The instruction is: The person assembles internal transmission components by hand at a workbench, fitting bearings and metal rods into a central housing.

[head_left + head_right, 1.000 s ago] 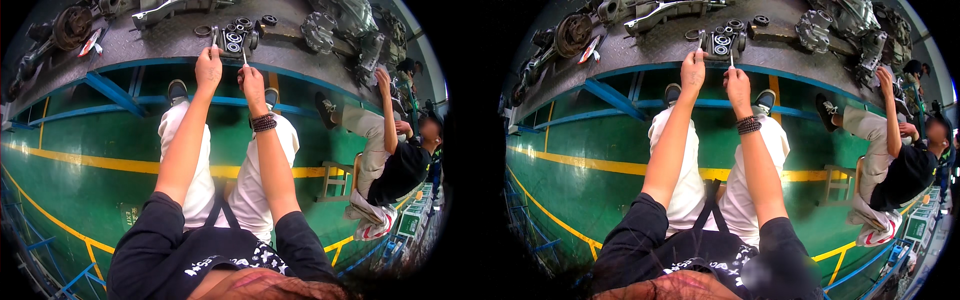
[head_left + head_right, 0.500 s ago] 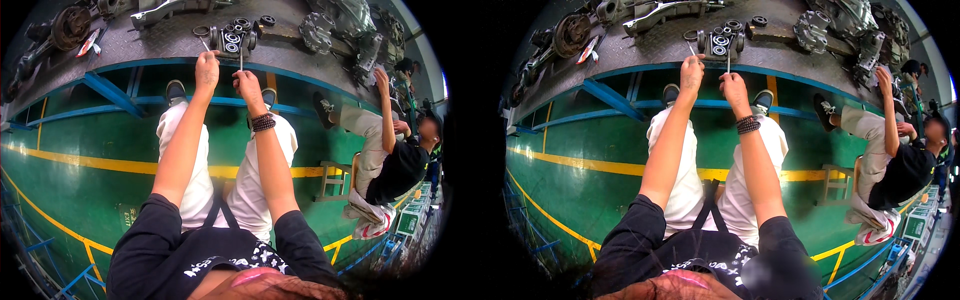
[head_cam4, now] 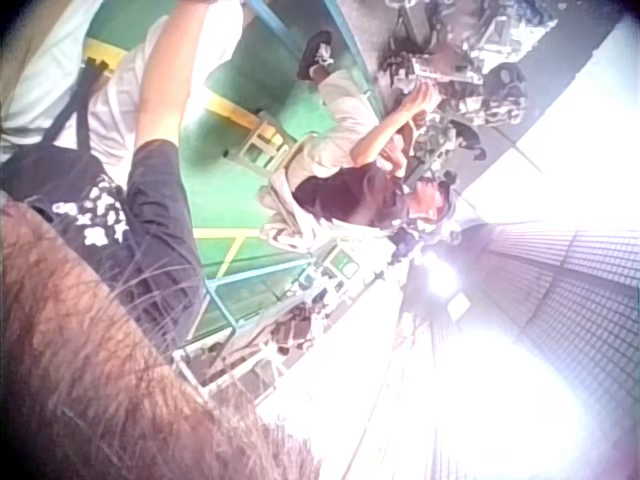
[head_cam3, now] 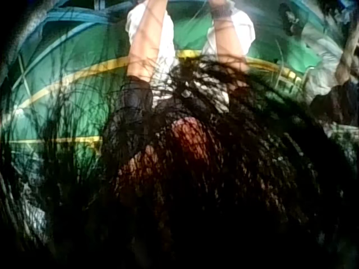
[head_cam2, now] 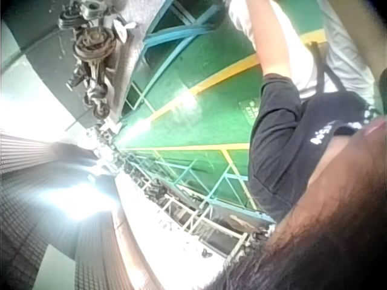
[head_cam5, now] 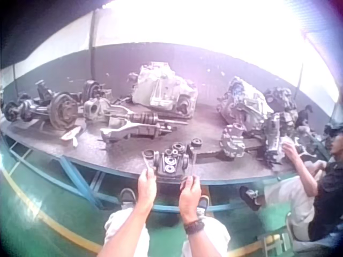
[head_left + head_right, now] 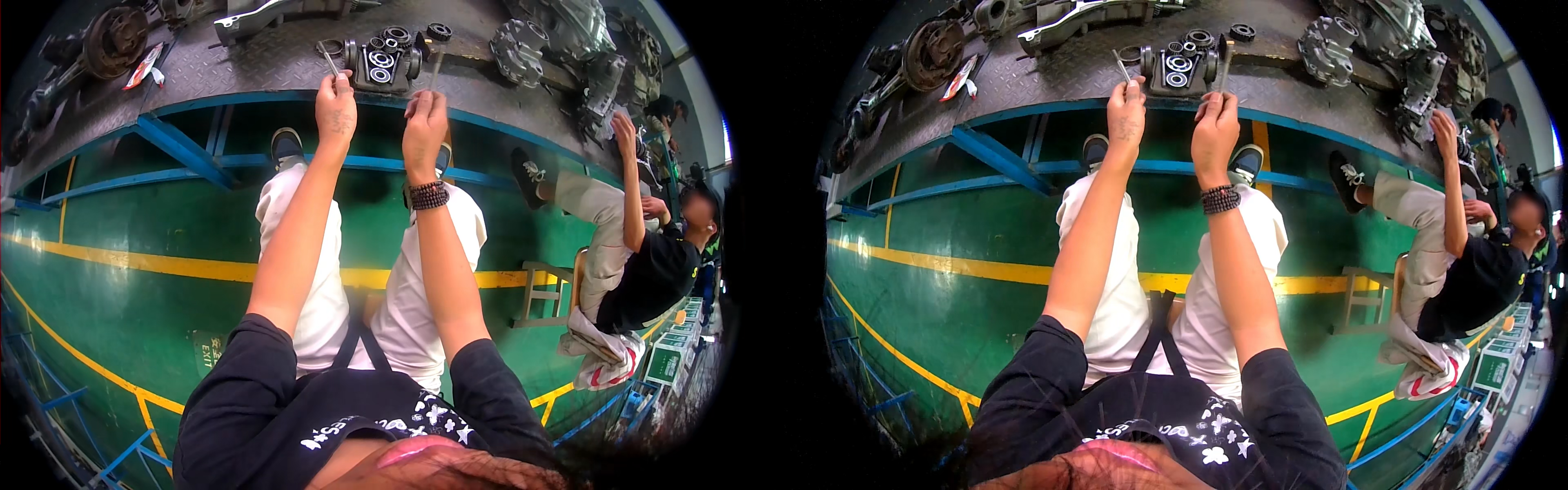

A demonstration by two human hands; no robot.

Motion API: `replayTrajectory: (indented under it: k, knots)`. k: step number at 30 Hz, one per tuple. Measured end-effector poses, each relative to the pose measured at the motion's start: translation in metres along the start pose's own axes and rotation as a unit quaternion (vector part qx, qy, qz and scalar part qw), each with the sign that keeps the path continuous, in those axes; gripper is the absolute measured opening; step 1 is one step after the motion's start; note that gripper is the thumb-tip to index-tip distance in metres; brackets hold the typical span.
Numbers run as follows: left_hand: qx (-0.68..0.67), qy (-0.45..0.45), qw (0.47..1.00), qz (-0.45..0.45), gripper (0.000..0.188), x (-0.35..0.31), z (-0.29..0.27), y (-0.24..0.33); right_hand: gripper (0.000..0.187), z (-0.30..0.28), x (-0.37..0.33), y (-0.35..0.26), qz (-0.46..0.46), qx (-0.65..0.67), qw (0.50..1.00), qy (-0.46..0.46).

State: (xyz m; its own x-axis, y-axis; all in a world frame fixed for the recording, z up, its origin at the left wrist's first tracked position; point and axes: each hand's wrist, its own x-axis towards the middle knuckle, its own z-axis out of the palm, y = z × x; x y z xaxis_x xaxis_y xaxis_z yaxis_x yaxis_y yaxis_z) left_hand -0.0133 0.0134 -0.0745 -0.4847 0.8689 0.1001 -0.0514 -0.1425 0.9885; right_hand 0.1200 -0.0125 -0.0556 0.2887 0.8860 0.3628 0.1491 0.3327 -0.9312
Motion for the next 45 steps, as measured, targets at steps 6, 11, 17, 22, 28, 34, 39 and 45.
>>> replayTrajectory:
  k: [6,11,17,22,28,34,39,45]
  knots:
    - [-0.009,-0.034,0.999,-0.036,0.035,-0.001,0.004,-0.002,0.031,-0.012,0.017,0.026,0.017,-0.187,0.982,-0.020]
    - [-0.008,-0.026,0.999,-0.034,0.037,0.003,0.001,-0.005,0.032,-0.009,0.014,0.016,0.042,-0.138,0.990,0.005]
    - [0.010,-0.029,0.999,-0.030,0.038,0.002,0.000,-0.003,0.032,-0.006,0.010,0.013,0.044,-0.103,0.994,-0.006]
    - [0.090,-0.008,0.990,0.105,0.033,-0.021,0.009,0.025,0.033,-0.010,0.007,0.016,0.047,-0.102,0.993,-0.020]
    - [0.130,-0.034,0.970,0.204,0.032,-0.003,0.009,0.014,0.035,-0.004,0.004,0.014,0.058,-0.085,0.994,-0.032]
    - [0.171,-0.091,0.979,0.056,0.034,-0.012,0.011,0.004,0.036,-0.010,0.006,0.020,0.065,-0.085,0.994,-0.033]
    - [0.178,-0.097,0.978,0.056,0.035,-0.009,0.006,0.004,0.037,-0.005,0.005,0.017,0.065,-0.068,0.995,-0.032]
    - [0.137,-0.096,0.984,0.057,0.036,-0.016,0.004,0.013,0.031,-0.008,0.005,-0.009,-0.040,0.070,0.996,0.037]
